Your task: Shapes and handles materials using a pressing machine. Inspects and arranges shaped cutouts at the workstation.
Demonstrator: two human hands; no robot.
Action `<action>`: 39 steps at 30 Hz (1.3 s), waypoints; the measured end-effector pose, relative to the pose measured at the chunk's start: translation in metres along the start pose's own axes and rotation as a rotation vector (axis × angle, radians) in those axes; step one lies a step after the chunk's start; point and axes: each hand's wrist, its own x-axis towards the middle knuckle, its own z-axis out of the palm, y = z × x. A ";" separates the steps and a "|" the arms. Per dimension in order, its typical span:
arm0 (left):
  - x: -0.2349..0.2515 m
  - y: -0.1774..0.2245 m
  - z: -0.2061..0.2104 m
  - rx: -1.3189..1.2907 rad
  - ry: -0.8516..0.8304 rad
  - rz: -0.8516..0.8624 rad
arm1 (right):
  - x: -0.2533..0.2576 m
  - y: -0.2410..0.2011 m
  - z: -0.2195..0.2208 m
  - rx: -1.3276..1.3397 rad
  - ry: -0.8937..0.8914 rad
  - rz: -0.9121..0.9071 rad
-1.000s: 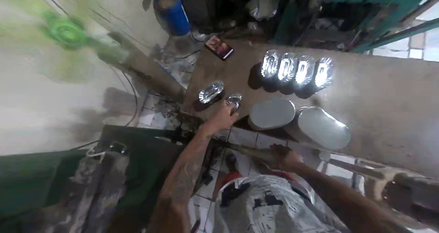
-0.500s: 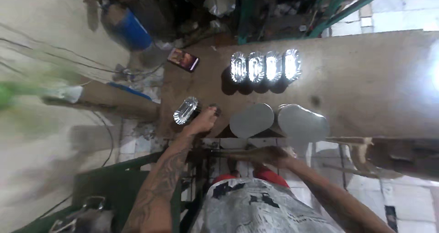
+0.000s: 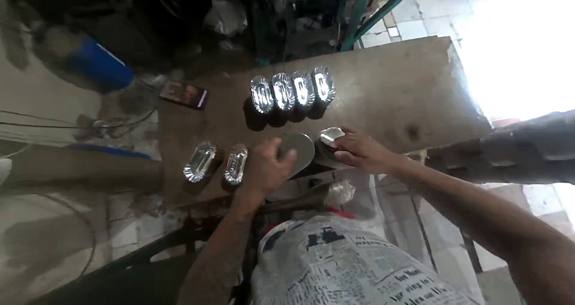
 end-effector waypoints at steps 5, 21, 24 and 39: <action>0.048 0.013 0.022 0.242 -0.518 -0.002 | 0.000 0.005 -0.005 0.040 -0.038 -0.046; 0.075 0.003 -0.009 -0.136 -0.819 0.077 | 0.002 -0.078 -0.048 -0.175 0.061 0.305; 0.041 0.016 -0.003 0.089 -0.526 0.139 | -0.015 -0.093 -0.017 0.003 0.211 0.305; -0.140 -0.019 0.053 -1.696 0.021 -0.485 | -0.018 -0.173 0.095 1.440 0.129 0.511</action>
